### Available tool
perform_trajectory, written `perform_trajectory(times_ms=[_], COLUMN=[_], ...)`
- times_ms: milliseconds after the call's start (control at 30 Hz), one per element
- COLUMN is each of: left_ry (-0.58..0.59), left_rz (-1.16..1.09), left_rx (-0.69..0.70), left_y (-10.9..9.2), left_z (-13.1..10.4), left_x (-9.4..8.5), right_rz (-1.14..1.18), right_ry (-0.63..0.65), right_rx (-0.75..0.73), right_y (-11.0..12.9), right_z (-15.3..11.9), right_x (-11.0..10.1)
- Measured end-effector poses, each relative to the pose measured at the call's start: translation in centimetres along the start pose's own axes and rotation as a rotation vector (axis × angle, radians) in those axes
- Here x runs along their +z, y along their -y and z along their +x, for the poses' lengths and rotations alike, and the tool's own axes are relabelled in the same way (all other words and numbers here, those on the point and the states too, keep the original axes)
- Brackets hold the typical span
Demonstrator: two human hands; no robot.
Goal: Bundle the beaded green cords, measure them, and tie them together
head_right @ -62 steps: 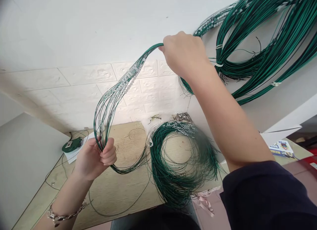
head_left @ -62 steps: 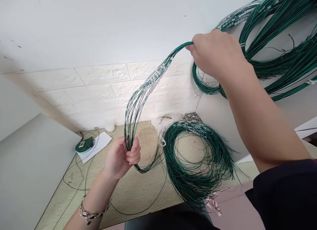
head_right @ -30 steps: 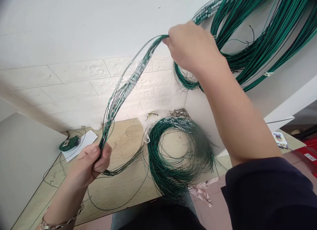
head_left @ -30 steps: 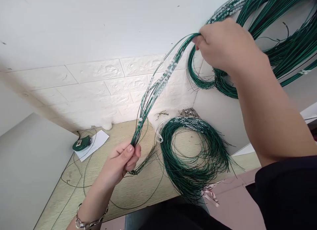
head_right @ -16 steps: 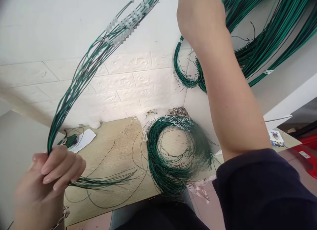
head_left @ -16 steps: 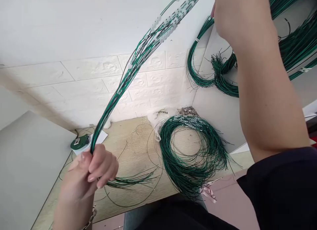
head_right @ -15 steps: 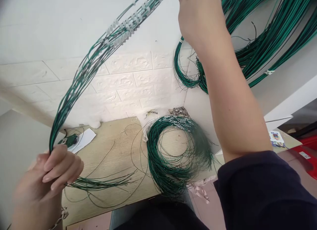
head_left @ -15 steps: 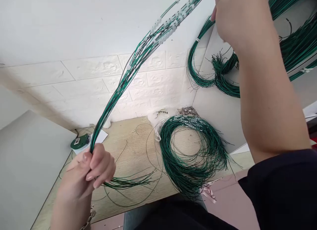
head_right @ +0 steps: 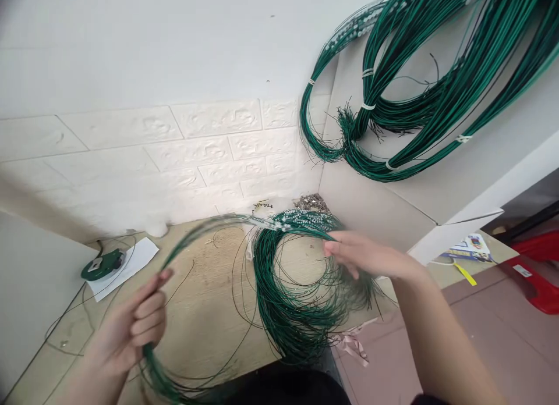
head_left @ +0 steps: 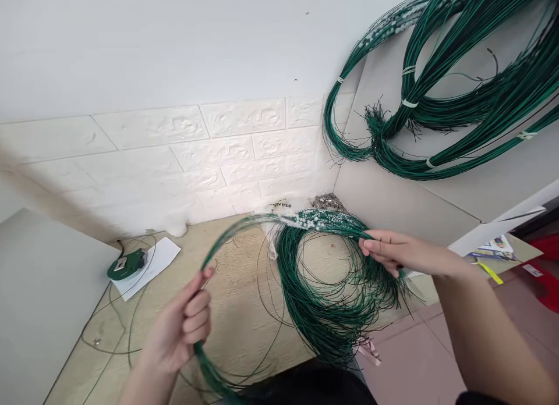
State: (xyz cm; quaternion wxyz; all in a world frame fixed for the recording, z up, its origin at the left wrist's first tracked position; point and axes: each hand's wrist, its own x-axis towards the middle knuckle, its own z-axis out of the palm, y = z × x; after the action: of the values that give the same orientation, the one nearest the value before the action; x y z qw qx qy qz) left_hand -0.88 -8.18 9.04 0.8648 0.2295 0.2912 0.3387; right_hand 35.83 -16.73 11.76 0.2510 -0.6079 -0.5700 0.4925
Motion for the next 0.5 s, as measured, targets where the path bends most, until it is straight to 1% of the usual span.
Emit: perform_trajectory(times_ms=[33,67,100,167,200,233,267,300,367,433,500], left_ry=[-0.053,-0.074,-0.069,-0.007,0.024,0.029,0.000,-0.061,-0.130,-0.180,-0.183], left_rz=[0.028,0.056,0.073,0.032,0.002,-0.022,-0.032,-0.033,-0.020,0.033,0.161], left_rx=[-0.078,-0.141,-0.167,-0.166,-0.153,-0.124,-0.109,-0.113,-0.131,-0.126,-0.093], left_y=[0.6,1.1,1.4,1.9,2.2,2.6,3.1,3.7,5.2,6.6,7.5], left_z=[1.5,3.2,4.9,8.5,10.2,11.8,13.3,14.5,16.1,16.5,15.9], left_x=[0.9,1.9,2.9,4.9,5.6,6.0,6.2,6.2,5.8,5.3,5.1], right_rz=[0.007,-0.017,-0.057,-0.182,-0.273,-0.385,-0.506,-0.618,-0.760,-0.787,-0.797], right_ry=[-0.052,-0.123,-0.209,-0.405,-0.508,-0.600,-0.668,-0.707,-0.704,-0.658,-0.639], right_rx=[0.028,0.066,0.104,0.164,0.202,0.259,0.330,0.409,0.533,0.565,0.564], right_y=[-1.4,-2.5,-3.3,-4.2,-4.4,-4.5,-4.7,-5.0,-5.7,-6.4,-6.8], right_z=[0.4,0.9,1.5,3.0,3.8,4.7,5.5,6.2,7.3,7.8,7.9], right_x=[0.0,-0.2,-0.4,-0.9,-1.0,-1.1,-1.1,-1.0,-0.6,-0.2,0.2])
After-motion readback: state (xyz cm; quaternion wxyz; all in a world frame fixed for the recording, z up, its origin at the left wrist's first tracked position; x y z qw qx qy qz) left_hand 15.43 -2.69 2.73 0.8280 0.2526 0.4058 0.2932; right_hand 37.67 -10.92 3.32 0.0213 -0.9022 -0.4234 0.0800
